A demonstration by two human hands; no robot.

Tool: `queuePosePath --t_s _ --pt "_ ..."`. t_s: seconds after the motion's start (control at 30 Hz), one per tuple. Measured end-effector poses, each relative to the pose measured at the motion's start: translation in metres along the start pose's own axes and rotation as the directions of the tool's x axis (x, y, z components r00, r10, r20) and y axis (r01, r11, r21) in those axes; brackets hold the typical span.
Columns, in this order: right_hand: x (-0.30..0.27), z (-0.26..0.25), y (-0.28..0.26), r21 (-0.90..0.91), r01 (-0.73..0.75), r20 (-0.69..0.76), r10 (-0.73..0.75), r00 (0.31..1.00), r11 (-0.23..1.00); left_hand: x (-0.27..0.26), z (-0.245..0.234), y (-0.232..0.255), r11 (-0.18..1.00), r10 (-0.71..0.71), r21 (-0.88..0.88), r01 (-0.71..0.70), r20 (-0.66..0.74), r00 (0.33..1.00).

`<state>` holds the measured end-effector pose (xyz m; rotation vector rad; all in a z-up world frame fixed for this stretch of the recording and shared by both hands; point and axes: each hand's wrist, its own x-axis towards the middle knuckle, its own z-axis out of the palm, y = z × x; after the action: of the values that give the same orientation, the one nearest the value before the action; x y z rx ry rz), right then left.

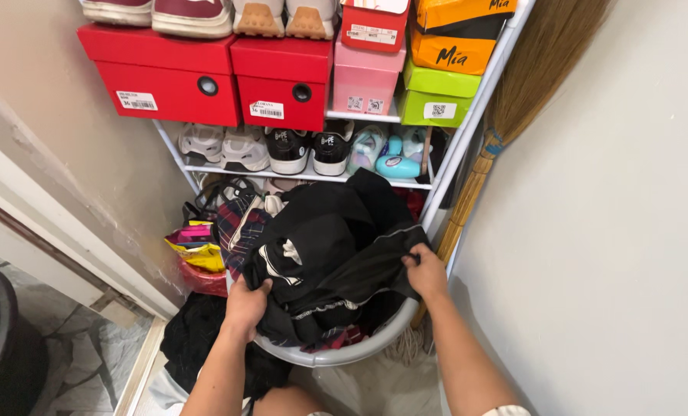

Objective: The person sorts a pile of clothes by picking up individual items and placing them into a black basin. The person handles various garments including shirts, pants, and undergarments, moving them from a pile on the floor into the basin.

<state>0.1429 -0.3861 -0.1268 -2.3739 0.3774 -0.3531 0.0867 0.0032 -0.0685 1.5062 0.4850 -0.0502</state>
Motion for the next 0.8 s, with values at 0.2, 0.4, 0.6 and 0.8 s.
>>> queuePosePath --t_s 0.2,0.4,0.6,0.8 --pt "-0.005 -0.013 -0.08 0.653 0.134 -0.341 0.132 0.931 0.746 -0.001 0.006 0.002 1.0 0.026 -0.003 -0.026 -0.002 1.0" --pt "-0.057 0.044 -0.238 0.856 0.173 0.059 -0.425 0.903 0.488 -0.03 -0.012 0.041 0.945 -0.151 -0.269 0.185 0.141 0.978" --pt "-0.112 0.071 -0.265 0.661 0.231 0.366 -0.575 0.732 0.714 -0.056 -0.018 0.115 0.897 0.431 -0.143 -0.419 0.067 0.9" --pt "-0.143 0.041 -0.251 0.601 0.544 0.436 -0.811 0.39 0.585 -0.072 0.051 0.131 0.271 0.071 0.909 -0.316 0.308 0.949"
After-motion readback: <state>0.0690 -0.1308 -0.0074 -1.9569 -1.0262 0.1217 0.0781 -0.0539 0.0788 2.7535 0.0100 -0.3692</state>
